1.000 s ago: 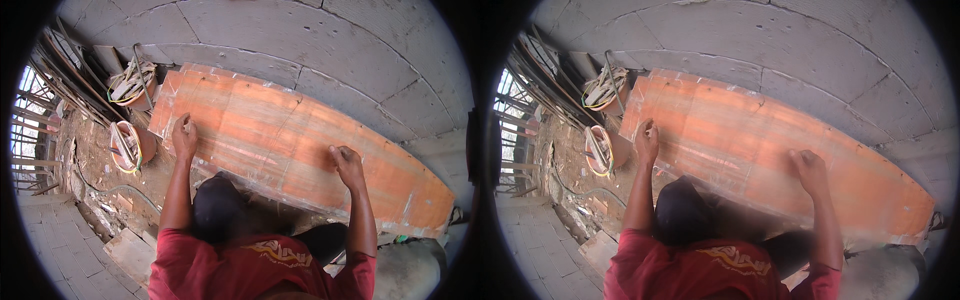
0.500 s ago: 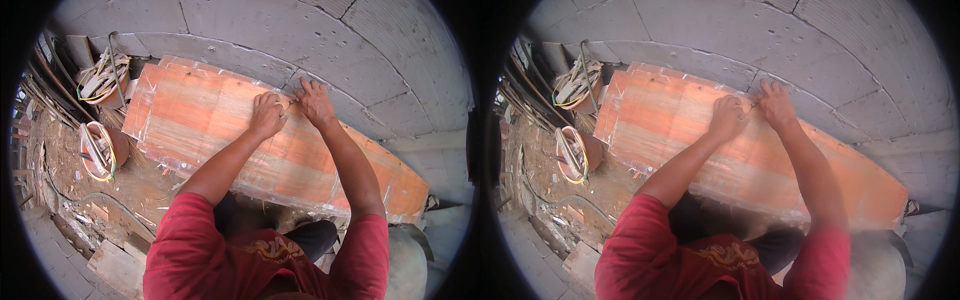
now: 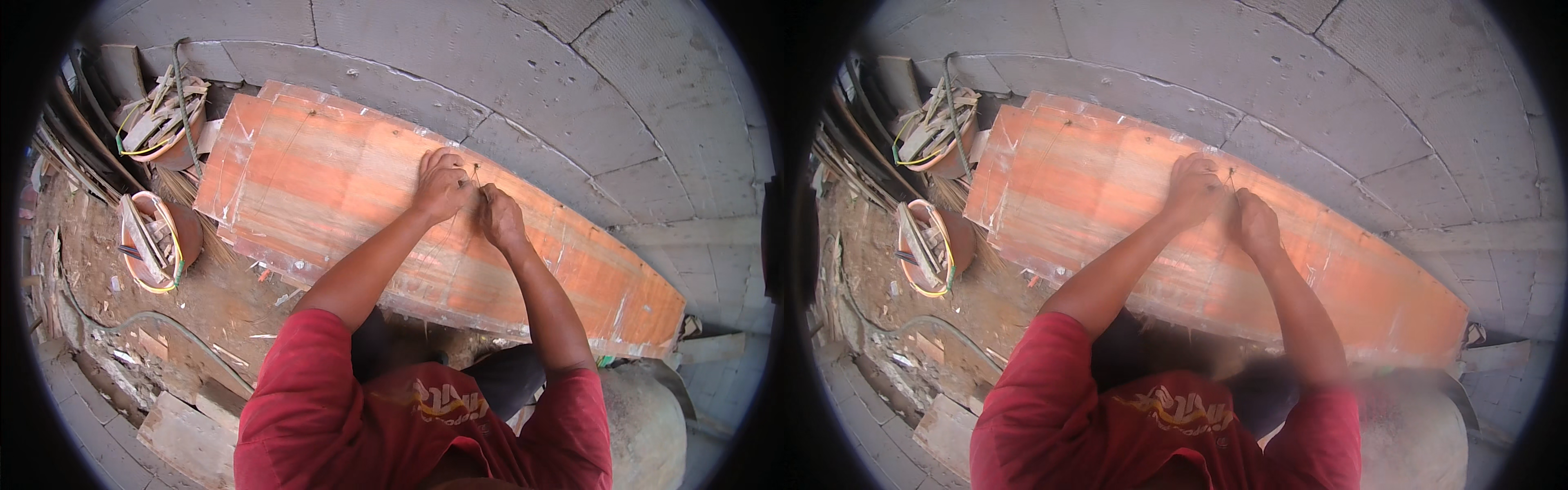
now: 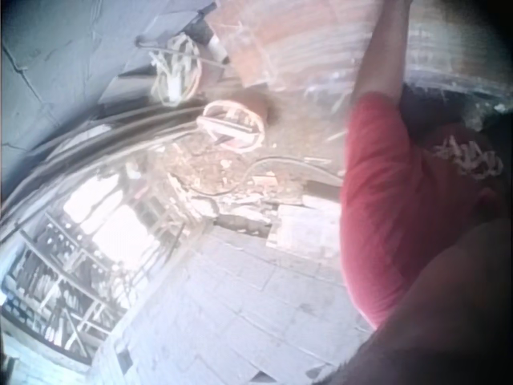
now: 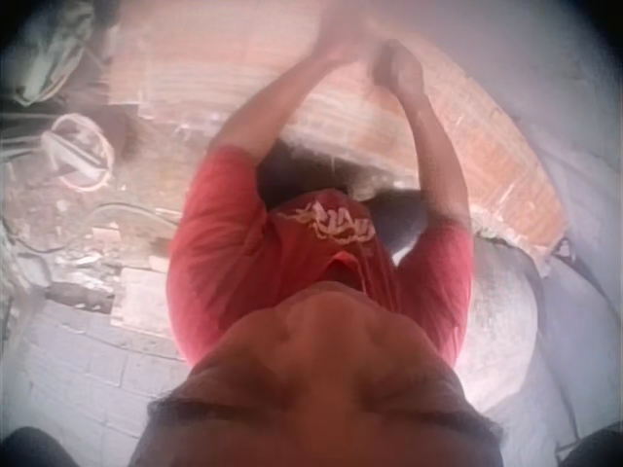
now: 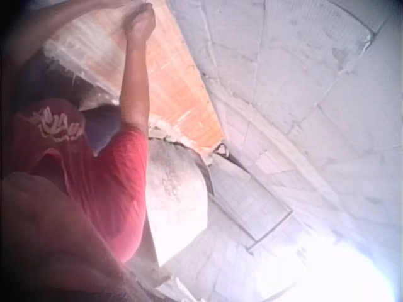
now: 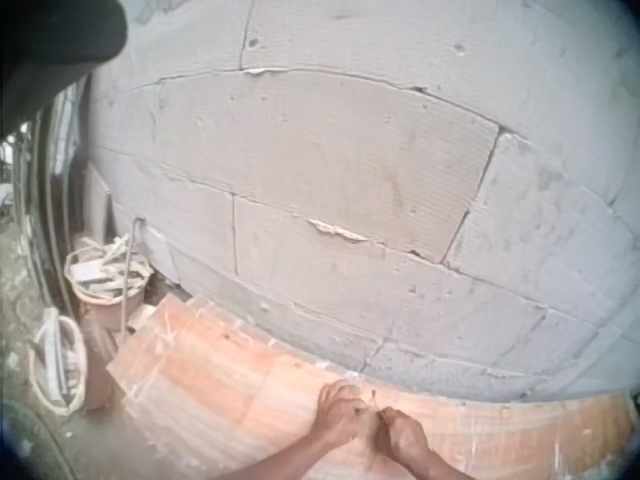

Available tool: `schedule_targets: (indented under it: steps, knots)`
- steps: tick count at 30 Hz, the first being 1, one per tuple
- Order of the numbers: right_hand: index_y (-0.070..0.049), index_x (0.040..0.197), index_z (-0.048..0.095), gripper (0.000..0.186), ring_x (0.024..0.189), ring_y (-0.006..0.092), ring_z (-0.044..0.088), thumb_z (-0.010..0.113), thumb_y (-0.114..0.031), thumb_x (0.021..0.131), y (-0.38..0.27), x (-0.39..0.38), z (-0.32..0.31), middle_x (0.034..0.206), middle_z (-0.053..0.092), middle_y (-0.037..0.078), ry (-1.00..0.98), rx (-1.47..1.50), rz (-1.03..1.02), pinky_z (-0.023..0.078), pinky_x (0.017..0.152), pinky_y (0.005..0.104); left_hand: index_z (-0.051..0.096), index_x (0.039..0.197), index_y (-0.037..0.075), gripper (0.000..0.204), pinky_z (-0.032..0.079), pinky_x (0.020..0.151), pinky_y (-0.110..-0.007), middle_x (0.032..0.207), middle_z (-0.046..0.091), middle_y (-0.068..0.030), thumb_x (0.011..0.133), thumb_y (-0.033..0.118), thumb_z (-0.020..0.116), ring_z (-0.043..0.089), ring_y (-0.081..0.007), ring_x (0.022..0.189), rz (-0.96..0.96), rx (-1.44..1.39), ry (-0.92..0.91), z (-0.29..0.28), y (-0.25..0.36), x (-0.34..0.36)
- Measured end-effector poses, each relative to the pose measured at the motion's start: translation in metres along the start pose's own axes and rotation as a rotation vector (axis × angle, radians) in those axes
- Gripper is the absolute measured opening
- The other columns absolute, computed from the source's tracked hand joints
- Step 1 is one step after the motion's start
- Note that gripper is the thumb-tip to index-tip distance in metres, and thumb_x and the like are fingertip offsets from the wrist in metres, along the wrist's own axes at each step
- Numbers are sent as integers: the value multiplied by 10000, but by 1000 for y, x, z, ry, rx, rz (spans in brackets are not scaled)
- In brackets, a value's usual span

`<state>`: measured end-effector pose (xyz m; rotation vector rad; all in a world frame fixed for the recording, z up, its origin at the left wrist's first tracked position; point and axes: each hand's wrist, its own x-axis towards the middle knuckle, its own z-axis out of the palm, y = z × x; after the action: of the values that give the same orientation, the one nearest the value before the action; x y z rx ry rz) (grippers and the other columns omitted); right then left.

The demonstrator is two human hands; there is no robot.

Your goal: The person hammers nails into orange roof tiles to secure them to a concrete ceiling. They then use a metal rod to adjust the tiles and clear debris from the work area.

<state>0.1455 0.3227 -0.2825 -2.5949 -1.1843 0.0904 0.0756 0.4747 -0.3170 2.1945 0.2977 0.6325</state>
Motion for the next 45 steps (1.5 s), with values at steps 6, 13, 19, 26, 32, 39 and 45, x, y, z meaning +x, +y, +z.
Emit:
schedule_targets:
  steps: [6,13,19,26,32,39,45]
  knots:
    - [-16,874,629,305,682,124,531,539,-298,949,-12,6,8,750,593,34,-10,1265,625,421,608,296,661,875,31,246,401,968,-450,1073,605,-155,872,234,523,537,-345,1094,-164,-20,-245,13,13,4]
    - [-9,838,632,304,556,114,486,543,-278,947,-8,11,1,688,568,19,-150,1118,530,372,494,264,565,1067,31,254,474,856,-485,1026,632,-240,865,178,526,597,-415,994,-520,-141,-259,3,43,5]
    - [-29,831,634,209,560,129,552,552,-196,924,-2,19,-6,702,601,34,-190,1223,590,443,491,271,570,1076,21,267,504,837,-440,1003,656,-238,820,95,582,634,-379,976,-545,-164,-201,8,30,11]
    - [-52,761,614,174,594,134,604,573,-163,888,11,20,-8,661,595,17,-259,887,581,491,519,282,625,989,-15,224,539,753,-393,966,661,-253,796,82,567,675,-354,853,-689,-456,-390,-10,11,34]
    - [-30,735,621,189,581,144,566,591,-174,853,6,24,8,682,623,61,-224,693,235,442,513,294,612,997,-64,243,562,631,-370,906,658,-245,830,54,481,689,-266,774,-457,-135,-173,19,31,30]
    - [-28,809,662,251,650,160,596,604,-264,874,-13,16,-44,742,653,82,-258,1215,746,452,575,295,621,988,-32,230,526,678,-356,862,658,-141,860,124,511,661,-243,779,-753,-664,-669,-51,57,28]
    - [-16,874,651,317,650,113,489,563,-311,949,-17,-12,-25,711,563,18,-125,519,279,405,604,276,578,1128,21,298,535,693,-359,1008,658,-167,842,102,563,672,-267,790,-512,-323,-616,-32,28,33]
